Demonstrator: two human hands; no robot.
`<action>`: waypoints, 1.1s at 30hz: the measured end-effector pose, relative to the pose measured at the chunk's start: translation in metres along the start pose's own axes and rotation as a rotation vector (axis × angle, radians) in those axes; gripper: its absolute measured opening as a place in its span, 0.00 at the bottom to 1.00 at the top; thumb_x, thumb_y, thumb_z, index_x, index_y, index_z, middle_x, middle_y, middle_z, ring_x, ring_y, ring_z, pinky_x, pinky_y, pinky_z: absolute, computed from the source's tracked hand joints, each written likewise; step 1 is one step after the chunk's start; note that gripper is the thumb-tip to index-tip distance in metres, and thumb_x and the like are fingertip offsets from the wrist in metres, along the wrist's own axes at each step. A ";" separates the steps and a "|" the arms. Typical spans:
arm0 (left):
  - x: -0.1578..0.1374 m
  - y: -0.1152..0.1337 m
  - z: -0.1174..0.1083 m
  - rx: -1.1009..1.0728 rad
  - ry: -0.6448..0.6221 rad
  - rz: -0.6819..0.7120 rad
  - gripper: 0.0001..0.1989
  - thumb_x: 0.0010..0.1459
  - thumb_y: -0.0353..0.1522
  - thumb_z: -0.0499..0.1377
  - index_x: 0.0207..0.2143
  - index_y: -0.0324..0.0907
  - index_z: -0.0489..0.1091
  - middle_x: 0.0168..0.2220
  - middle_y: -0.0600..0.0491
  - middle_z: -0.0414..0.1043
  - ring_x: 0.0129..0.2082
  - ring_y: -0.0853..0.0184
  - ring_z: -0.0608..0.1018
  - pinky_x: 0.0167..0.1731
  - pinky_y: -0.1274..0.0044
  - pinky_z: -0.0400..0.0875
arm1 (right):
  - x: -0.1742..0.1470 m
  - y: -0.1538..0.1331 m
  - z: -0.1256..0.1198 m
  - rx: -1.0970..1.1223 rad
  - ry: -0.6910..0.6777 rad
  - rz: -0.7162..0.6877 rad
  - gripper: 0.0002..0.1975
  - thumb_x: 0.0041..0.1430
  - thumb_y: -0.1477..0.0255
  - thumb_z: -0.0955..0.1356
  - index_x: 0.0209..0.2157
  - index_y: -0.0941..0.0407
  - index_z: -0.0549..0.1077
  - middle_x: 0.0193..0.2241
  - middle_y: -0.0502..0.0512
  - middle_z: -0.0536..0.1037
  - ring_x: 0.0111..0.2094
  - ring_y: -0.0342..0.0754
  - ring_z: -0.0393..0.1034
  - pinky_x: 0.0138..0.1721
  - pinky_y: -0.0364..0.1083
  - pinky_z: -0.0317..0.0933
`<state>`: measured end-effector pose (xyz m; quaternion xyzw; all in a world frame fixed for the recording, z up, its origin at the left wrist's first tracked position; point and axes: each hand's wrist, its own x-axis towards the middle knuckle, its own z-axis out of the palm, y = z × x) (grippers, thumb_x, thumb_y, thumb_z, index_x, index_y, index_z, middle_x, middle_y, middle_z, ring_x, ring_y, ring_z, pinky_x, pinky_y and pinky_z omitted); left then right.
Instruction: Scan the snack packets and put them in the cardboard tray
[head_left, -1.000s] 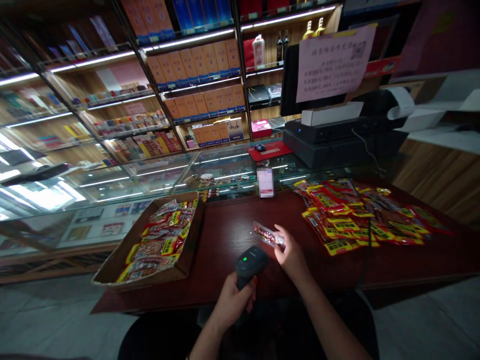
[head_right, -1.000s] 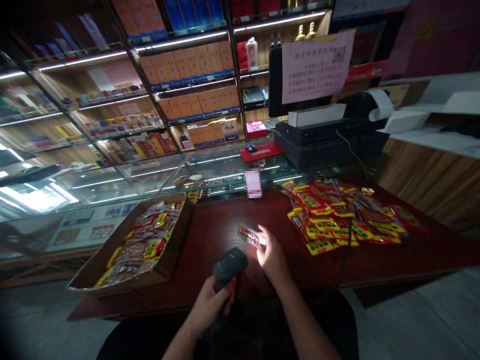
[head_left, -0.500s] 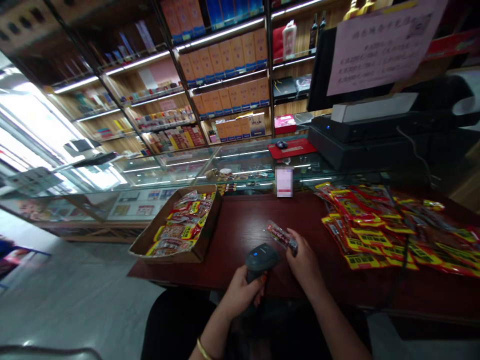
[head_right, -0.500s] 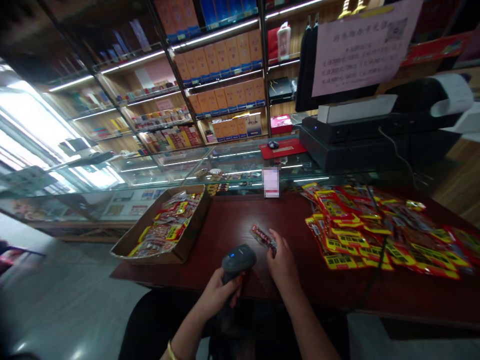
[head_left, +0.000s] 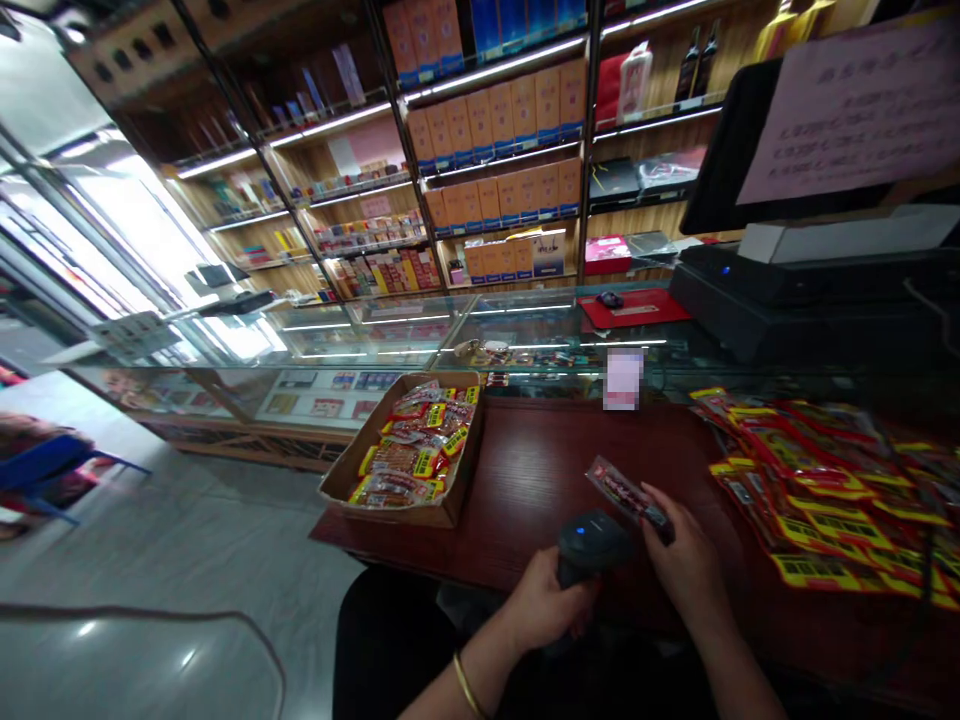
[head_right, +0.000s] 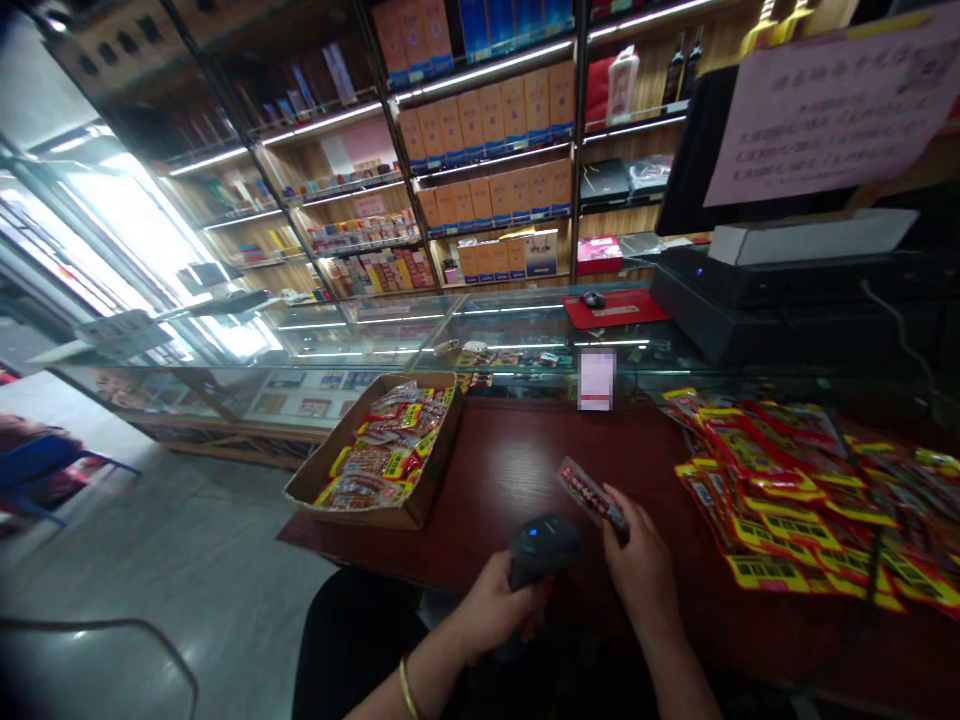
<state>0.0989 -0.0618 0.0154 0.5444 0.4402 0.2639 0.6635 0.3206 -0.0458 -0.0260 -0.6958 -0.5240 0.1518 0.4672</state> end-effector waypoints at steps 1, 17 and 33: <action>0.000 -0.001 0.000 0.000 0.005 -0.004 0.08 0.52 0.34 0.62 0.34 0.39 0.70 0.18 0.60 0.67 0.13 0.75 0.67 0.14 0.83 0.63 | 0.002 0.001 -0.004 0.011 -0.010 0.067 0.26 0.57 0.60 0.65 0.54 0.54 0.75 0.50 0.61 0.80 0.50 0.59 0.76 0.52 0.56 0.69; 0.010 -0.003 0.003 -0.177 0.054 -0.126 0.19 0.50 0.40 0.66 0.41 0.37 0.73 0.18 0.58 0.67 0.13 0.72 0.67 0.14 0.79 0.64 | 0.074 -0.239 0.113 0.350 -0.721 -0.315 0.17 0.53 0.72 0.71 0.45 0.51 0.82 0.46 0.53 0.83 0.47 0.53 0.77 0.51 0.51 0.69; 0.018 -0.013 -0.004 -0.127 0.076 -0.052 0.16 0.55 0.43 0.62 0.36 0.38 0.69 0.18 0.59 0.68 0.12 0.74 0.66 0.11 0.82 0.59 | 0.059 -0.185 0.026 0.227 -0.465 -0.378 0.16 0.63 0.70 0.64 0.50 0.50 0.77 0.48 0.53 0.81 0.49 0.48 0.76 0.51 0.48 0.70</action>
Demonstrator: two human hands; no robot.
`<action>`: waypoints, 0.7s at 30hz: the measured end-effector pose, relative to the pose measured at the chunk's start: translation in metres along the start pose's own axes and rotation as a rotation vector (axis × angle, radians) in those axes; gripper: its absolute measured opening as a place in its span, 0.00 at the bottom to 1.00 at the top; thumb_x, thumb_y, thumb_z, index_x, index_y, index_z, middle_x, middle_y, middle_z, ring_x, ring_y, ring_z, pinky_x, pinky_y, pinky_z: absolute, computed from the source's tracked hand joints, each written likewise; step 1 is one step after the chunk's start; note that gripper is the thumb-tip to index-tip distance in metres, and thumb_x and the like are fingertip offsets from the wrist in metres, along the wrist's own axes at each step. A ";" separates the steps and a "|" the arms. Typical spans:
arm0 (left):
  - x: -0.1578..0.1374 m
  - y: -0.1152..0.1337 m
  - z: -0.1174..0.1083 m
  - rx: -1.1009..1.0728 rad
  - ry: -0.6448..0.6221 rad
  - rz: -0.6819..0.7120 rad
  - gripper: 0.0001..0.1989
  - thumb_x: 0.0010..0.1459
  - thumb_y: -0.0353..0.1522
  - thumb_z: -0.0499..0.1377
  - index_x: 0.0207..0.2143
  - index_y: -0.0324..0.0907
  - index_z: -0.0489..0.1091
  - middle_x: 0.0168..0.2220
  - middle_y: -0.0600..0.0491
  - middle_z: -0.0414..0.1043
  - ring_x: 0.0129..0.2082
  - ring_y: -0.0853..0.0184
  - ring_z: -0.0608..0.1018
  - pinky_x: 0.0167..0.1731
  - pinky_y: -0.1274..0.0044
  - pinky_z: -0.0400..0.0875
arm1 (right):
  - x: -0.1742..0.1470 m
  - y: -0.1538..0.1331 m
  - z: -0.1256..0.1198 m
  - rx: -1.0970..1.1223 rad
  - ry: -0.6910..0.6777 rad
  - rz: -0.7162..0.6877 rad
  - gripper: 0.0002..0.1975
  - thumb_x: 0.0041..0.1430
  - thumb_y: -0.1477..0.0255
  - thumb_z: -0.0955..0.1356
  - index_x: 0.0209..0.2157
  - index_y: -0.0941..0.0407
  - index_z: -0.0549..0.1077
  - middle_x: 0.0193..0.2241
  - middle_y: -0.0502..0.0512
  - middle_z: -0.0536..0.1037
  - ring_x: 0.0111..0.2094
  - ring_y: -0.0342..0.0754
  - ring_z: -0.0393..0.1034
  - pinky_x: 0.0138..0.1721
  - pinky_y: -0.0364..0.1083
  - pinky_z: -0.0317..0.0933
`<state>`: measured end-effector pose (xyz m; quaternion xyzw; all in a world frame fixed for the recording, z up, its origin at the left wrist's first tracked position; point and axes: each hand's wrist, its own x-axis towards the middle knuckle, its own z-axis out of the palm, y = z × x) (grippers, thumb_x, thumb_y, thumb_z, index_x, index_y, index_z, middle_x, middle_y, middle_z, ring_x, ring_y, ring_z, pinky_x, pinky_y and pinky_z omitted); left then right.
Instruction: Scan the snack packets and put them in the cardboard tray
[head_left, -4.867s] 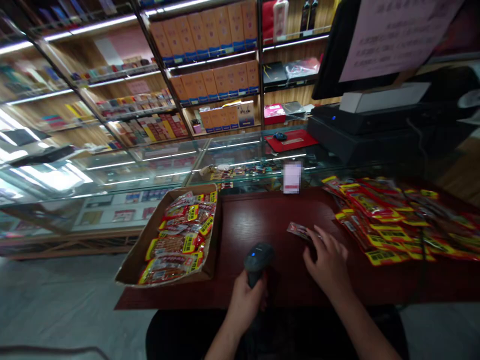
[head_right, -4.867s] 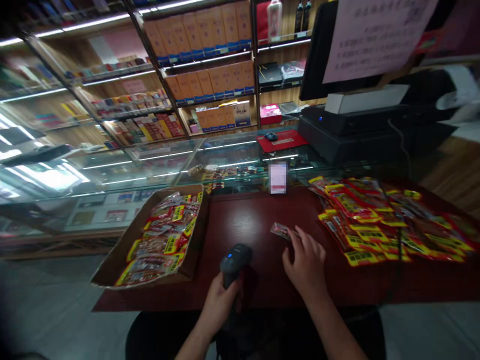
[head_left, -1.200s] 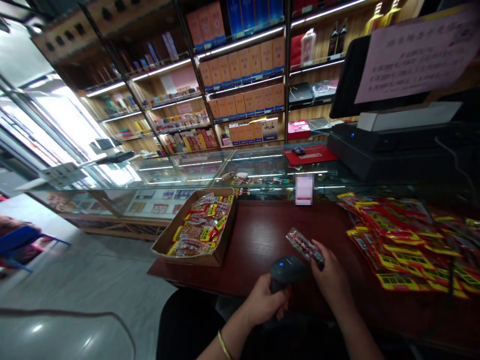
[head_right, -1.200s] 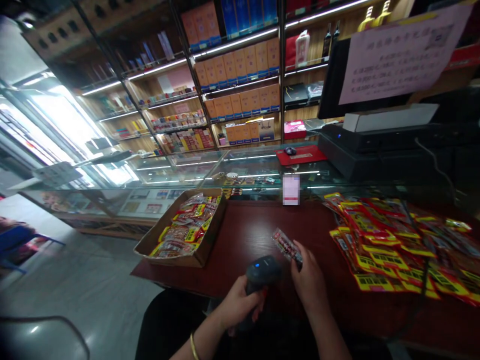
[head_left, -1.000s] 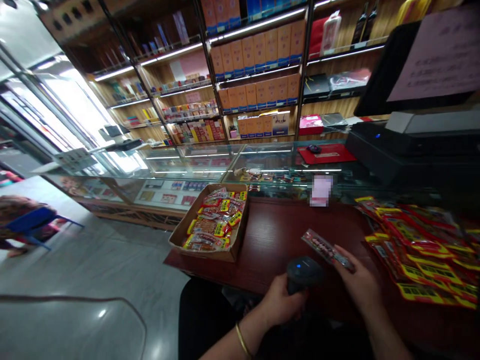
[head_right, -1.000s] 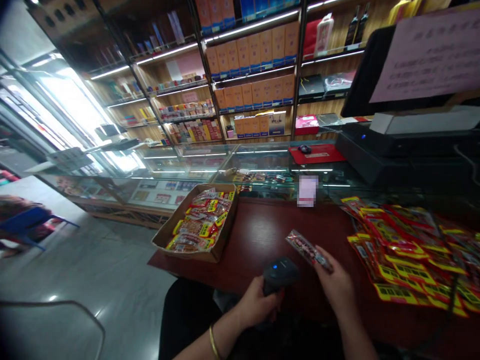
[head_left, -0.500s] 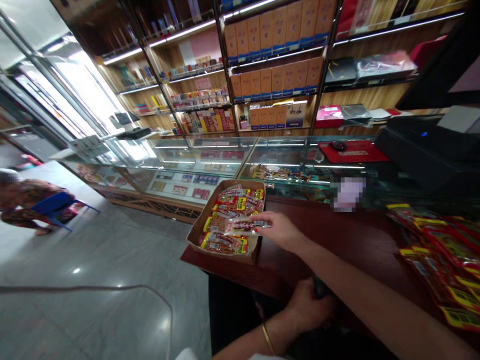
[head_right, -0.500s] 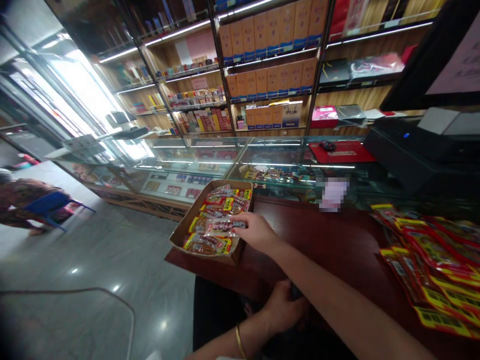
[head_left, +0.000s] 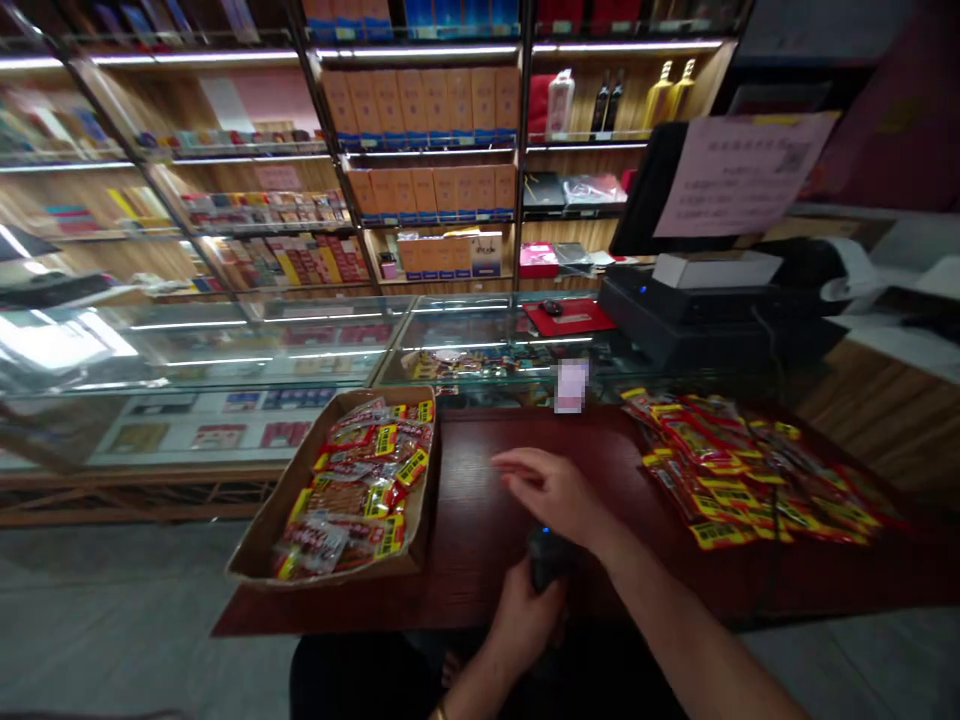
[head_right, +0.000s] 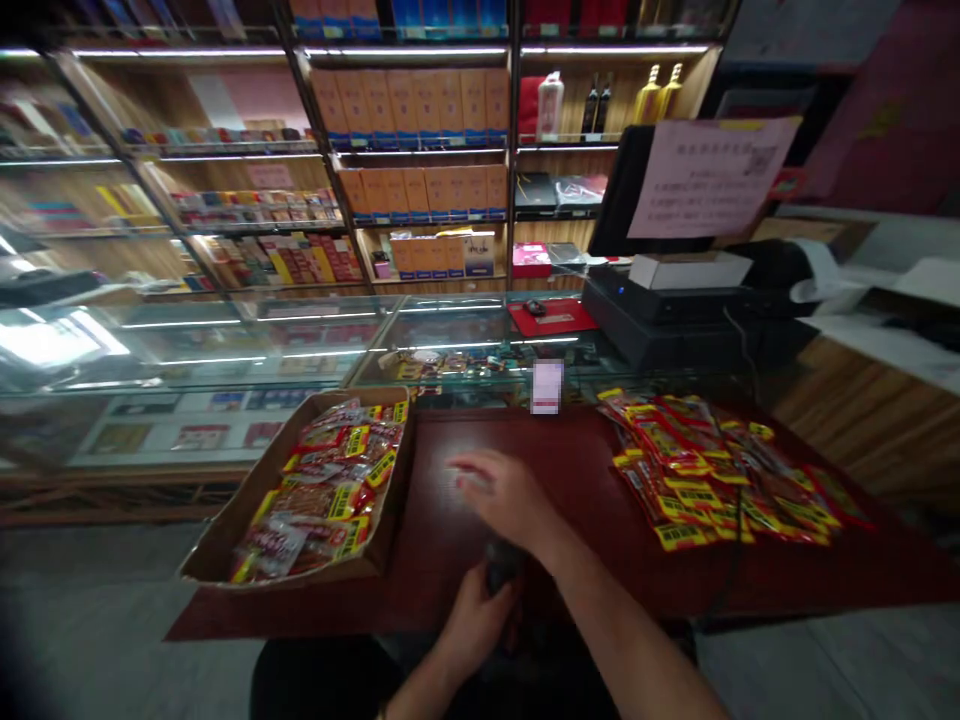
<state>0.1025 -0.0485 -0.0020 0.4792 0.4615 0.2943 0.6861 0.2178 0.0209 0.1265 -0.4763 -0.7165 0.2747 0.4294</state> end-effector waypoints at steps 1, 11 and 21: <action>0.000 0.000 0.000 0.024 -0.006 0.004 0.16 0.55 0.42 0.62 0.36 0.39 0.68 0.18 0.60 0.68 0.12 0.74 0.66 0.11 0.83 0.60 | -0.021 0.021 -0.026 -0.163 0.180 0.103 0.16 0.64 0.70 0.63 0.50 0.51 0.77 0.49 0.56 0.80 0.51 0.51 0.74 0.55 0.52 0.67; -0.002 0.007 0.001 0.100 -0.016 0.029 0.14 0.57 0.41 0.60 0.36 0.40 0.66 0.17 0.62 0.66 0.11 0.74 0.65 0.11 0.83 0.59 | -0.141 0.132 -0.114 -1.146 0.654 0.626 0.27 0.69 0.64 0.57 0.62 0.65 0.62 0.61 0.76 0.69 0.63 0.68 0.58 0.60 0.78 0.34; -0.002 0.010 0.000 0.097 -0.021 0.027 0.10 0.55 0.37 0.59 0.35 0.40 0.66 0.17 0.61 0.67 0.11 0.75 0.66 0.11 0.83 0.60 | -0.101 0.134 -0.146 -1.233 0.648 0.590 0.22 0.65 0.66 0.62 0.58 0.56 0.71 0.66 0.69 0.62 0.66 0.70 0.49 0.57 0.79 0.37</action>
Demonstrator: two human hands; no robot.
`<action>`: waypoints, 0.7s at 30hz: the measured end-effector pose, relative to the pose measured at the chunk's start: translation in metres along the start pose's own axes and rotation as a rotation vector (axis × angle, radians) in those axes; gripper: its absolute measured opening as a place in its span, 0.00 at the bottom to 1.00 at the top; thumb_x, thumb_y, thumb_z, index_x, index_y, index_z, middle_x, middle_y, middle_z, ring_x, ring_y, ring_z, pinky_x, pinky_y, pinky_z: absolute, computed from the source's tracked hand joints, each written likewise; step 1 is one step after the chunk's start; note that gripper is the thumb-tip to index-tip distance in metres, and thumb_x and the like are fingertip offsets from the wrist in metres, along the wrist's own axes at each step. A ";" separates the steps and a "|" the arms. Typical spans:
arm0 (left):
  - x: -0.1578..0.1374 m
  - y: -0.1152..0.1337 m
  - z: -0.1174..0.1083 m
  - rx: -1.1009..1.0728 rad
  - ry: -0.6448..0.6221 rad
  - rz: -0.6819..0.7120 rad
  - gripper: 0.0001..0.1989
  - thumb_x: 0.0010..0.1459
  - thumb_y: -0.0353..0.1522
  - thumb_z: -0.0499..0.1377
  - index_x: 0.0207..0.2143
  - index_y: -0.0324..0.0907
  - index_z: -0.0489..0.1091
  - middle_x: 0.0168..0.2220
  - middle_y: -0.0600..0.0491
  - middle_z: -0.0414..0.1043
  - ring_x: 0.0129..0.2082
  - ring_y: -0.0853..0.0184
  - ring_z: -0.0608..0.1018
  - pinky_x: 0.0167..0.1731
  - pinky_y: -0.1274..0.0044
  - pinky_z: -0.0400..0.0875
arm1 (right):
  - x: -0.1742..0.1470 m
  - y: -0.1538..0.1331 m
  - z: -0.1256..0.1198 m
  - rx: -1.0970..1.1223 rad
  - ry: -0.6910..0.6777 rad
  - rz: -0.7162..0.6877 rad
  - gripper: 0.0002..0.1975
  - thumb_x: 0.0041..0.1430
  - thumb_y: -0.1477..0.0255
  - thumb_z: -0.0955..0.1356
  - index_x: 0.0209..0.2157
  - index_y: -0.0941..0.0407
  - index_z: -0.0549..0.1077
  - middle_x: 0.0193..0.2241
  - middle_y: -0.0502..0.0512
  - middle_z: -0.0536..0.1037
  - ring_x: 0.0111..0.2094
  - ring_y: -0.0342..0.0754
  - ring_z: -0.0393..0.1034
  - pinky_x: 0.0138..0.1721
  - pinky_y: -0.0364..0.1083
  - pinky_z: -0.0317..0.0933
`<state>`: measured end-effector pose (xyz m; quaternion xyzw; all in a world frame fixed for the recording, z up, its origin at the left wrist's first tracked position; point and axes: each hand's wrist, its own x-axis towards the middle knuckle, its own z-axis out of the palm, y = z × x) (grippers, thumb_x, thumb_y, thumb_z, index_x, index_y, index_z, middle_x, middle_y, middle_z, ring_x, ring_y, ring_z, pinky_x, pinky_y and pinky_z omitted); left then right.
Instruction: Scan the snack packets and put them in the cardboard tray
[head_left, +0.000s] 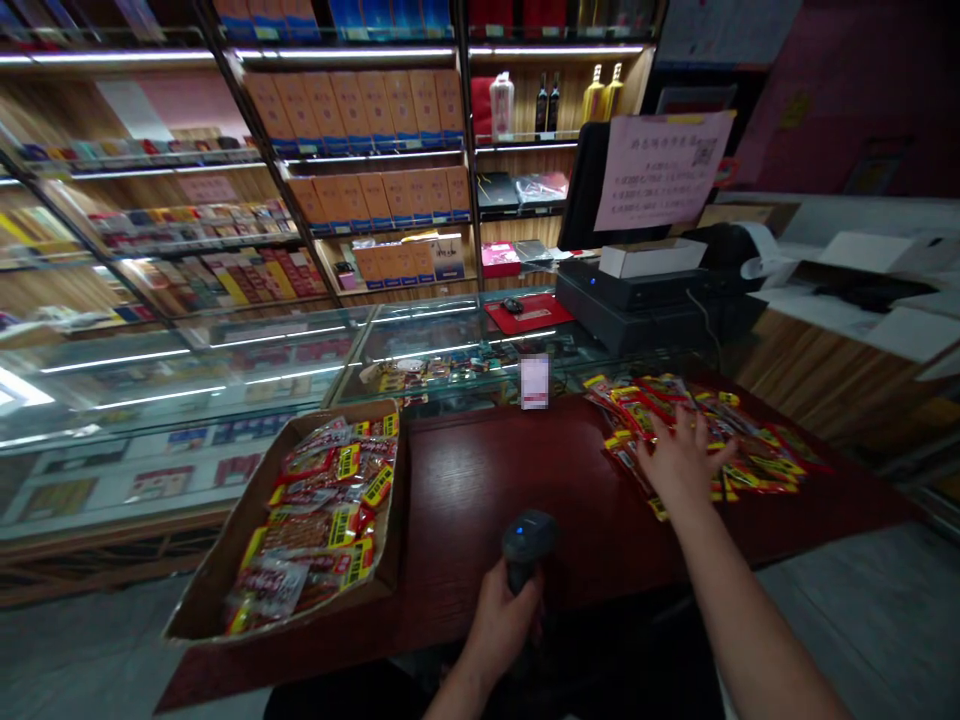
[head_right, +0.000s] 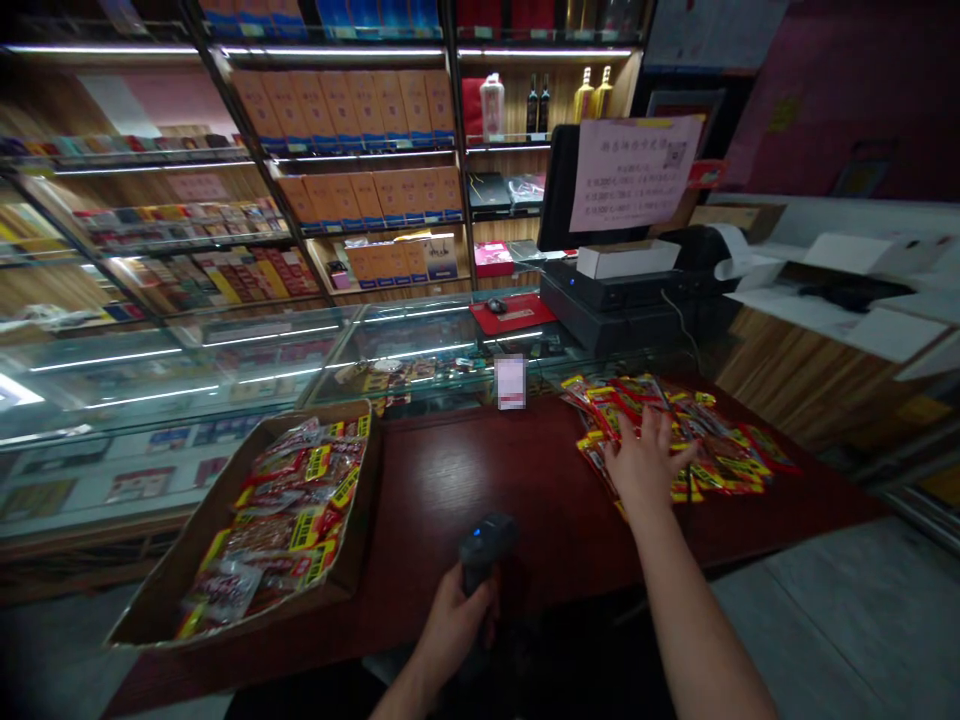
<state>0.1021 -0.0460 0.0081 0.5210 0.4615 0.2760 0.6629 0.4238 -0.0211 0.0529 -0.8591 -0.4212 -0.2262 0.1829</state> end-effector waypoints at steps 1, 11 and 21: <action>0.000 0.001 0.000 -0.006 0.003 -0.003 0.10 0.55 0.37 0.60 0.35 0.40 0.66 0.17 0.61 0.67 0.11 0.74 0.66 0.11 0.83 0.60 | 0.006 0.002 0.002 -0.016 -0.009 -0.028 0.19 0.65 0.67 0.62 0.53 0.55 0.75 0.65 0.68 0.64 0.66 0.69 0.49 0.57 0.79 0.37; -0.020 0.010 -0.018 -0.045 0.065 -0.030 0.10 0.52 0.36 0.60 0.33 0.40 0.66 0.17 0.61 0.67 0.11 0.75 0.65 0.11 0.83 0.59 | -0.089 -0.056 -0.008 0.352 -0.134 -0.577 0.20 0.66 0.76 0.63 0.55 0.49 0.75 0.57 0.56 0.77 0.55 0.54 0.69 0.54 0.54 0.61; -0.016 0.022 -0.048 0.018 0.077 -0.111 0.12 0.51 0.40 0.61 0.33 0.41 0.66 0.17 0.60 0.68 0.12 0.73 0.67 0.12 0.82 0.60 | -0.135 -0.082 0.011 0.443 -0.265 -0.329 0.35 0.62 0.59 0.66 0.65 0.60 0.59 0.67 0.70 0.61 0.68 0.64 0.52 0.65 0.69 0.45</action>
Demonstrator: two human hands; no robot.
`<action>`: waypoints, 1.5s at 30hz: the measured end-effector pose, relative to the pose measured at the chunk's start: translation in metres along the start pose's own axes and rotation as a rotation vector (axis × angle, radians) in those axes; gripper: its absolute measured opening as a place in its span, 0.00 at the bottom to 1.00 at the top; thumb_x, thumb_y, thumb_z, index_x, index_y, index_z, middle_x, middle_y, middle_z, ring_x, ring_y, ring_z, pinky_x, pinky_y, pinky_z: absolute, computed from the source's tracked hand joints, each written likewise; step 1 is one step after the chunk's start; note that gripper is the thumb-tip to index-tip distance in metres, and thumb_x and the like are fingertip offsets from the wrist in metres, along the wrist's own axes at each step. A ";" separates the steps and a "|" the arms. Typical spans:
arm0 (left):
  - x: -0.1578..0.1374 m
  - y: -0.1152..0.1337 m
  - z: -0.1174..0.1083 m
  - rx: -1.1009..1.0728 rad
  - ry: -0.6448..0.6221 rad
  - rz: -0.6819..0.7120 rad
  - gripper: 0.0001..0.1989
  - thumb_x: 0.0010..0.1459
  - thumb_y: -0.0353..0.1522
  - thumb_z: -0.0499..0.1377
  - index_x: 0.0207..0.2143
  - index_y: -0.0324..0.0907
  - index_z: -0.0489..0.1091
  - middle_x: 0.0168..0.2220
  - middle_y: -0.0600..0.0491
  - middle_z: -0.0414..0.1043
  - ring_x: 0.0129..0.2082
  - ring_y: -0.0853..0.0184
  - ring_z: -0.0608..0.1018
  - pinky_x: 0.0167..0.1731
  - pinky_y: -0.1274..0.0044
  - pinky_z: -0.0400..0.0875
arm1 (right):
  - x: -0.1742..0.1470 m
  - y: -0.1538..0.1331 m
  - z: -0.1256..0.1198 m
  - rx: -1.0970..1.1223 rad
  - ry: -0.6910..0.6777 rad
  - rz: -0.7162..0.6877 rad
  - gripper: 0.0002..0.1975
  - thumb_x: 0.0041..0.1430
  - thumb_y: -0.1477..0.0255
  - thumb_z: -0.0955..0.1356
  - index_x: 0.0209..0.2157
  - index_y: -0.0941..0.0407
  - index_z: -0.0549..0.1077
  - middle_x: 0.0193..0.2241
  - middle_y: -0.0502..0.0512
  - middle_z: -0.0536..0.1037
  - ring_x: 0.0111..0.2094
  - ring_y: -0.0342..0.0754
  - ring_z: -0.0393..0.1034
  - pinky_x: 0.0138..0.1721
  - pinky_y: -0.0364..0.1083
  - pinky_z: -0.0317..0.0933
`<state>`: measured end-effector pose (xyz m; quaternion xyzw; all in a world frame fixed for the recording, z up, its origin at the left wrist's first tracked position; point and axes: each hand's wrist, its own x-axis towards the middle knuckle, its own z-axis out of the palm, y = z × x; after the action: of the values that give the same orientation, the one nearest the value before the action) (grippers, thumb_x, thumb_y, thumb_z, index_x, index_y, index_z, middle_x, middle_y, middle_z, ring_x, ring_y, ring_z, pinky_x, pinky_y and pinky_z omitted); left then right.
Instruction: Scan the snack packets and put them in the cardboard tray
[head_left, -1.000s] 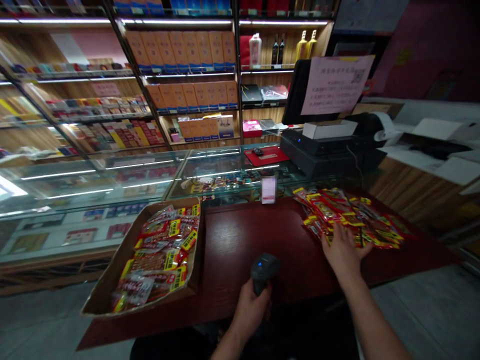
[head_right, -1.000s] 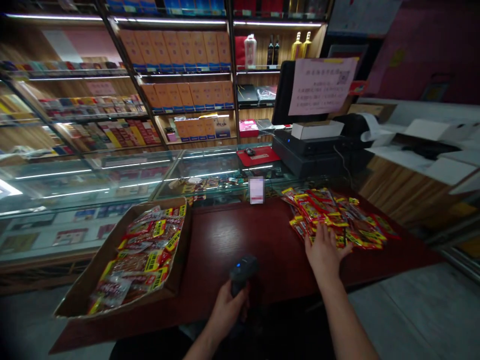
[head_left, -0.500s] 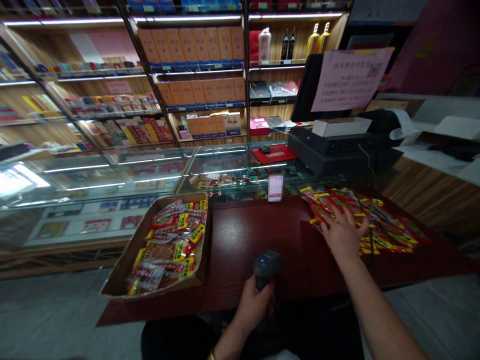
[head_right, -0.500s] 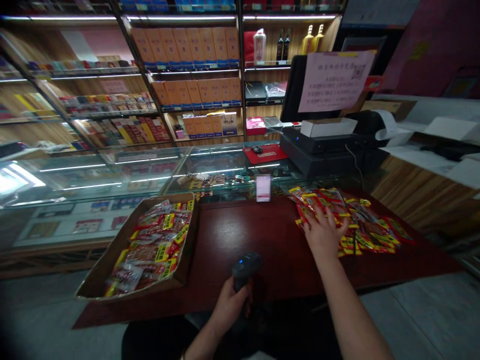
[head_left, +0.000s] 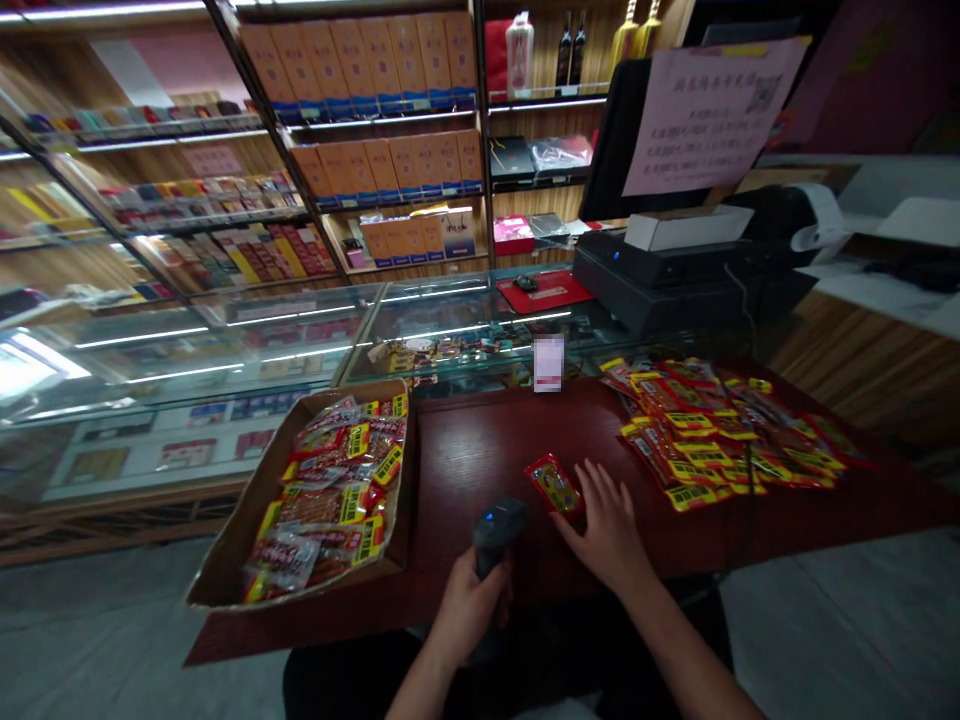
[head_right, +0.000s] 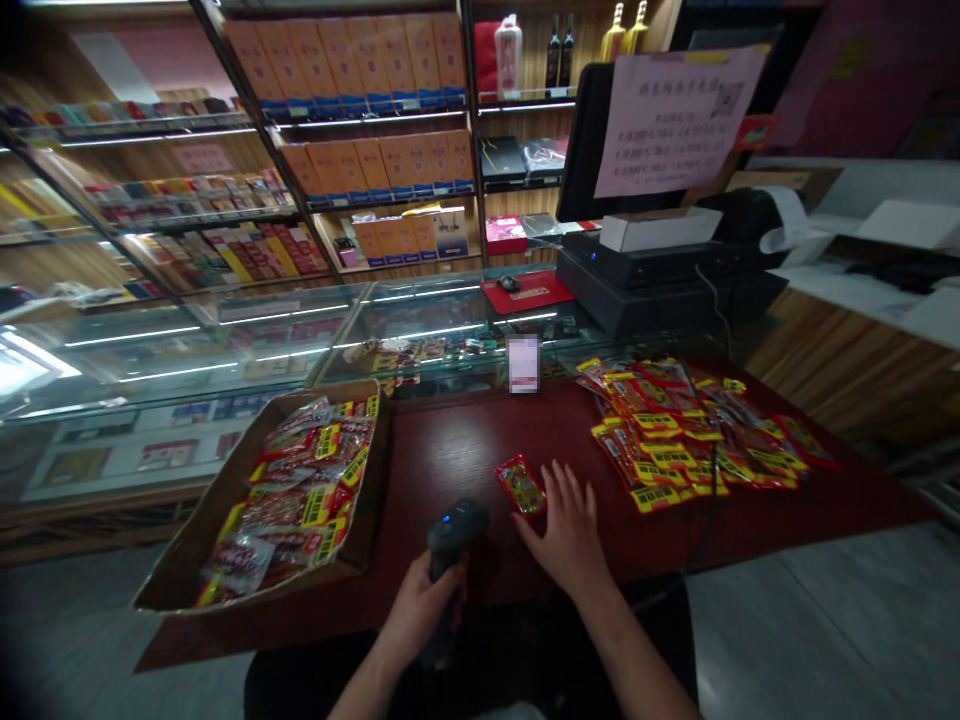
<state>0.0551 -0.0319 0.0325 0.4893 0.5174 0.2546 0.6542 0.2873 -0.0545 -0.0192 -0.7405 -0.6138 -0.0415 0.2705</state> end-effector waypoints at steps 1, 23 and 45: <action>0.002 -0.002 0.000 0.006 -0.005 0.001 0.12 0.52 0.40 0.61 0.33 0.41 0.66 0.17 0.60 0.68 0.12 0.73 0.67 0.12 0.83 0.60 | 0.001 -0.001 0.001 -0.022 -0.009 0.013 0.39 0.60 0.55 0.68 0.66 0.61 0.58 0.67 0.72 0.61 0.68 0.66 0.51 0.65 0.71 0.43; -0.006 -0.007 0.002 0.102 -0.005 0.078 0.11 0.53 0.38 0.63 0.30 0.40 0.68 0.17 0.60 0.67 0.13 0.74 0.67 0.14 0.83 0.60 | 0.003 0.014 -0.001 0.402 0.097 0.075 0.29 0.54 0.82 0.60 0.56 0.50 0.69 0.55 0.59 0.67 0.57 0.53 0.67 0.59 0.56 0.65; 0.001 -0.017 0.009 -0.065 0.063 0.071 0.11 0.54 0.38 0.62 0.35 0.41 0.67 0.17 0.61 0.68 0.12 0.74 0.67 0.11 0.83 0.60 | 0.094 -0.143 -0.010 1.322 -0.432 0.141 0.23 0.52 0.70 0.70 0.52 0.54 0.76 0.44 0.55 0.84 0.44 0.53 0.80 0.48 0.52 0.74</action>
<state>0.0607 -0.0407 0.0163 0.4776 0.5116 0.3094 0.6438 0.1798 0.0383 0.0763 -0.4503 -0.5007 0.5067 0.5383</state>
